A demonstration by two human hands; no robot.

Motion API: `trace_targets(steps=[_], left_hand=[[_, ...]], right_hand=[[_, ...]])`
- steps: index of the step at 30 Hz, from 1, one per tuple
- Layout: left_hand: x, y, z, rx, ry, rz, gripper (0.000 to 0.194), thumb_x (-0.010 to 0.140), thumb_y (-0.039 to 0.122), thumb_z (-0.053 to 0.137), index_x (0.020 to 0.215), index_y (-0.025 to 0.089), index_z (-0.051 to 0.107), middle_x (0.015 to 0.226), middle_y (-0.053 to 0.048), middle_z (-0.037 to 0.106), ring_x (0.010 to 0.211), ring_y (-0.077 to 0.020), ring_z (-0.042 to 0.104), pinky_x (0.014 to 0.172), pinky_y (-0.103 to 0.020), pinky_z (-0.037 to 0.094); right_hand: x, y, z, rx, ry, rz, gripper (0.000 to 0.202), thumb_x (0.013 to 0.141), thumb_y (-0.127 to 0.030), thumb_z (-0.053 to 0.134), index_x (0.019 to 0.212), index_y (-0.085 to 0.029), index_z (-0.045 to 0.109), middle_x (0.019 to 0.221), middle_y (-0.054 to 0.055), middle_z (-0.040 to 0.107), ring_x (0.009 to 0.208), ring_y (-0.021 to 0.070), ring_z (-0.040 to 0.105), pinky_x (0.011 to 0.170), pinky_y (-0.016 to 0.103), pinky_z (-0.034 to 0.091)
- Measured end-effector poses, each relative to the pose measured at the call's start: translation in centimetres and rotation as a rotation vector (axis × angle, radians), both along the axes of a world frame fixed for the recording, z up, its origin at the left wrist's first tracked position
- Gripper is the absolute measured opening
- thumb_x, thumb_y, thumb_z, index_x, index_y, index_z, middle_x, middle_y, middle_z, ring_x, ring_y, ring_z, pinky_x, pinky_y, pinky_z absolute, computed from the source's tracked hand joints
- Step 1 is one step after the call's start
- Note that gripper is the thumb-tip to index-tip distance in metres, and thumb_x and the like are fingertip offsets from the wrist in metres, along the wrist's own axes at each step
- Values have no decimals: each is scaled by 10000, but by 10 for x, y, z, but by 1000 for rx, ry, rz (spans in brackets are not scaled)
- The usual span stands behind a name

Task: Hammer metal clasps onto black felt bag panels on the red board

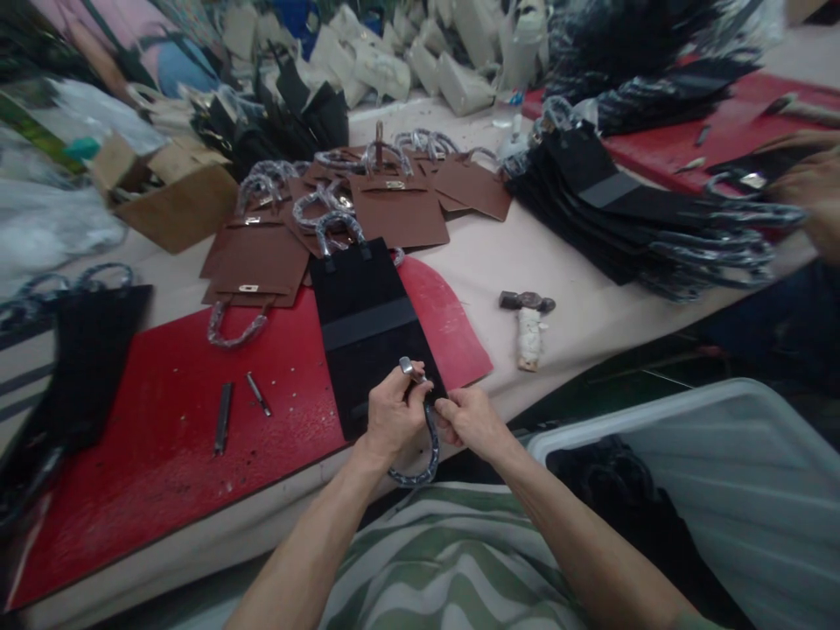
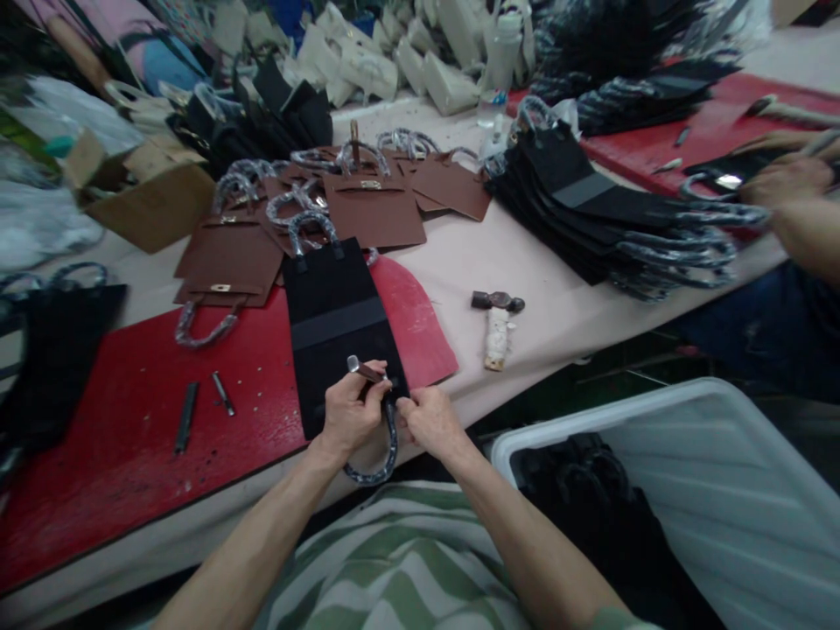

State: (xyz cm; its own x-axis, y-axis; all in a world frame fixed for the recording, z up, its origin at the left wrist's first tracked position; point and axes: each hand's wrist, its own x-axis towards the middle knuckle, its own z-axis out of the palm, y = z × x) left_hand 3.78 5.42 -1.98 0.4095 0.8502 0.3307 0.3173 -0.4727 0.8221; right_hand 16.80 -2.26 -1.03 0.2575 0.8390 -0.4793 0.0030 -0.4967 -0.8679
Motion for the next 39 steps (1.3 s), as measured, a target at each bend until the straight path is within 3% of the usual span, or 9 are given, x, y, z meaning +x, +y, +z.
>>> trace_targets(steps=[7, 10, 13, 16, 19, 24, 31, 34, 39], left_hand=[[-1, 0, -2, 21, -12, -53, 114, 849, 194, 619, 944, 203, 682, 1072, -86, 752, 1031, -233, 716, 942, -359, 564], [0, 0, -1, 19, -15, -64, 111, 851, 193, 618, 941, 200, 684, 1083, -90, 751, 1044, -233, 713, 959, -363, 558], [0, 1, -2, 25, -14, -84, 124, 857, 193, 613, 956, 197, 689, 1093, -91, 750, 1034, -229, 716, 957, -367, 559], [0, 1, -3, 17, -14, -100, 165, 863, 193, 608, 1003, 194, 696, 1101, -93, 750, 1034, -229, 717, 953, -373, 562], [1, 1, -3, -20, -23, -99, 197, 863, 193, 610, 1039, 193, 698, 1110, -94, 748, 1035, -231, 718, 942, -367, 567], [3, 1, 0, -8, -5, -93, 159, 870, 188, 620, 1006, 199, 702, 1060, -83, 753, 957, -222, 724, 891, -354, 570], [3, 2, 1, 32, 25, -95, 118, 863, 149, 620, 933, 207, 696, 992, -43, 751, 879, -181, 713, 817, -282, 551], [4, 1, 2, 44, 35, -97, 147, 869, 144, 613, 971, 219, 687, 1005, -33, 747, 912, -179, 708, 828, -274, 539], [5, 0, 1, 75, 69, -97, 118, 873, 153, 608, 941, 217, 680, 931, -30, 736, 849, -173, 696, 794, -270, 533]], right_hand=[[33, -21, 10, 68, -303, -68, 233, 809, -333, 593, 616, -203, 602, 536, 10, 577, 572, 175, 588, 562, 269, 414], [69, -20, 17, 95, -686, -240, 222, 852, -363, 574, 899, -182, 695, 819, 81, 676, 826, 236, 625, 771, 332, 447], [108, -9, 20, 76, -1042, -298, 411, 855, -373, 605, 1190, -136, 636, 1197, 197, 616, 1097, 309, 575, 952, 406, 413], [135, 7, 20, -24, -963, -310, 484, 736, -347, 735, 1129, -88, 627, 1251, 266, 556, 1191, 378, 521, 996, 467, 395], [146, 22, 21, -125, -731, -359, 342, 622, -207, 758, 923, -112, 627, 1030, 213, 635, 1081, 370, 591, 912, 461, 453], [143, 27, 38, -46, -404, -339, 168, 665, -199, 689, 763, -181, 553, 633, 40, 571, 659, 207, 617, 605, 325, 519], [103, -13, 113, 216, -115, -201, 255, 724, -302, 677, 899, -201, 521, 695, 8, 625, 543, 128, 578, 492, 238, 485], [74, -31, 148, 427, -413, -15, 240, 855, -390, 627, 994, -206, 560, 623, -26, 611, 514, 130, 563, 514, 240, 471], [48, -36, 174, 574, -978, 389, 306, 931, -304, 521, 1205, -190, 596, 949, 64, 736, 808, 201, 692, 677, 279, 507]])
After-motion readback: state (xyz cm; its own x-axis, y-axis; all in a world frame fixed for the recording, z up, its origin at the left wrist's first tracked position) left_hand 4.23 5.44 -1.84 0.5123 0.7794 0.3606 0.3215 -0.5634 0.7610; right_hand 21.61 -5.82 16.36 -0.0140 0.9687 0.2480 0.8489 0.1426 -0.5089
